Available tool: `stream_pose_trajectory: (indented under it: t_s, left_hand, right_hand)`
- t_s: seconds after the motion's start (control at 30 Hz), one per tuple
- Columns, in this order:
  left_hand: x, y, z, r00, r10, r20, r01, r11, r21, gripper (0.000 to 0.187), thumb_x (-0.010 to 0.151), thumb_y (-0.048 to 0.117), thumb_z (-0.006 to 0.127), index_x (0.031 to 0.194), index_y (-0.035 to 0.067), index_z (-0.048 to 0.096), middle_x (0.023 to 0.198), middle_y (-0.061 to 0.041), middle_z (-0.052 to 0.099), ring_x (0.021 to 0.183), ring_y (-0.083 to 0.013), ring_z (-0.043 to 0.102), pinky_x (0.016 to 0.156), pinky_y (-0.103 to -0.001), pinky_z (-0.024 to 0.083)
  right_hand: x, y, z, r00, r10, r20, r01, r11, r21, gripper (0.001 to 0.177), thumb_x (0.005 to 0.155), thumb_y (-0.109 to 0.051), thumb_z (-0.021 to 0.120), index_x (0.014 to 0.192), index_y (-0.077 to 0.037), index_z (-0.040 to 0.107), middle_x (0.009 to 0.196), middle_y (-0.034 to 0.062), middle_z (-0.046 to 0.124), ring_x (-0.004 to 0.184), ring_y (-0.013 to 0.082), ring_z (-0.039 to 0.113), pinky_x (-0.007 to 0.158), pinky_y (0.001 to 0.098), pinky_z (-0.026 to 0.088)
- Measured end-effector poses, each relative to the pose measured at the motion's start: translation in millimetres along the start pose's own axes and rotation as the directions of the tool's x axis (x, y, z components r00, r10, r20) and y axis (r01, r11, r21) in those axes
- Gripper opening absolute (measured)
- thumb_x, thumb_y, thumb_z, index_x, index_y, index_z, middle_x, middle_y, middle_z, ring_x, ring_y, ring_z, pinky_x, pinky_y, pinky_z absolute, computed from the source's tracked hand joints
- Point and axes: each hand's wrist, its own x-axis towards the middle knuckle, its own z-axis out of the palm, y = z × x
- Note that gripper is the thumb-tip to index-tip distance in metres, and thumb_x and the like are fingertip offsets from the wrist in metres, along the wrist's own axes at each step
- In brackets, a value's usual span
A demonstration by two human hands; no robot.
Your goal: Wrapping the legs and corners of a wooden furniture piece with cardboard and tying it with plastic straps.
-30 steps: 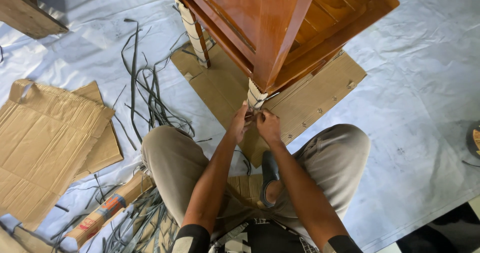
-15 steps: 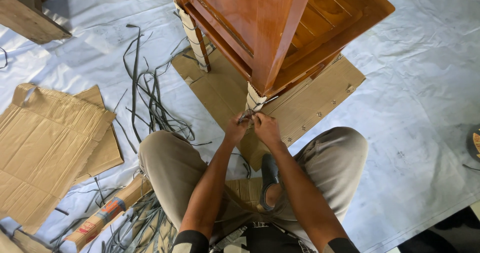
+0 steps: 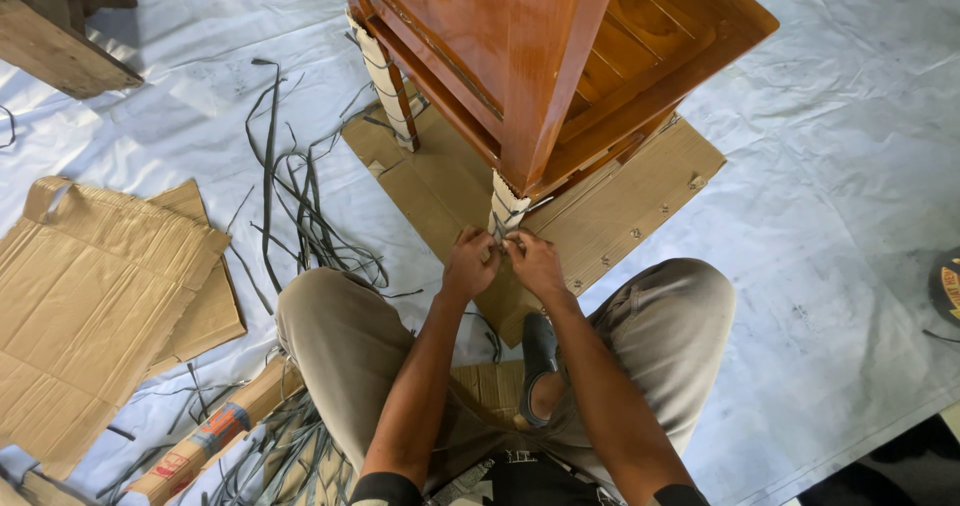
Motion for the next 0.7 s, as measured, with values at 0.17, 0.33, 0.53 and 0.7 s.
stream_pose_trajectory:
  t_s: [0.17,0.33,0.53,0.7]
  left_hand:
    - [2.0,1.6,0.8,1.000,-0.011,-0.025,0.010,0.999,-0.047,0.026,0.085,0.009,0.071,0.067,0.010,0.053,0.071,-0.010,0.055,0.074,-0.0321,0.065,0.066,-0.039,0.051]
    - [-1.1,0.9,1.7,0.968,-0.250,-0.004,0.247,0.962,-0.117,0.018,0.086,0.014,0.066,0.070,0.008,0.060,0.064,-0.016,0.059,0.064,-0.0357,0.066,0.055,-0.041,0.051]
    - [5.0,0.2,7.2,0.956,-0.270,-0.114,0.282,0.953,0.112,0.016,0.084,0.016,0.066,0.069,0.013,0.063,0.066,-0.011,0.059,0.061,-0.0370,0.066,0.055,-0.046,0.055]
    - [14.5,7.8,0.7,0.932,-0.319,-0.173,0.343,0.930,0.135,0.015,0.085,0.016,0.067,0.071,0.012,0.065,0.069,-0.012,0.063,0.067,-0.0395,0.068,0.061,-0.049,0.057]
  right_hand:
    - [6.0,-1.0,-1.4,0.999,0.027,-0.025,-0.024,0.995,0.094,0.021,0.092,-0.037,0.072,0.105,-0.020,0.071,0.082,0.0103,0.076,0.086,0.0349,0.075,0.081,0.0490,0.059]
    - [12.3,8.3,1.4,0.998,0.048,-0.044,-0.044,0.996,0.082,0.022,0.089,-0.041,0.076,0.098,-0.021,0.072,0.076,0.0087,0.074,0.079,0.0324,0.075,0.076,0.0468,0.060]
    - [18.4,13.5,-0.4,0.995,0.065,-0.076,-0.062,0.997,0.039,0.020,0.089,-0.042,0.076,0.096,-0.023,0.076,0.077,0.0099,0.074,0.079,0.0321,0.075,0.074,0.0459,0.060]
    - [17.2,7.3,-9.2,0.985,-0.006,-0.171,0.016,0.998,0.059,0.019,0.088,-0.038,0.079,0.093,-0.020,0.077,0.074,0.0128,0.072,0.074,0.0348,0.073,0.069,0.0475,0.058]
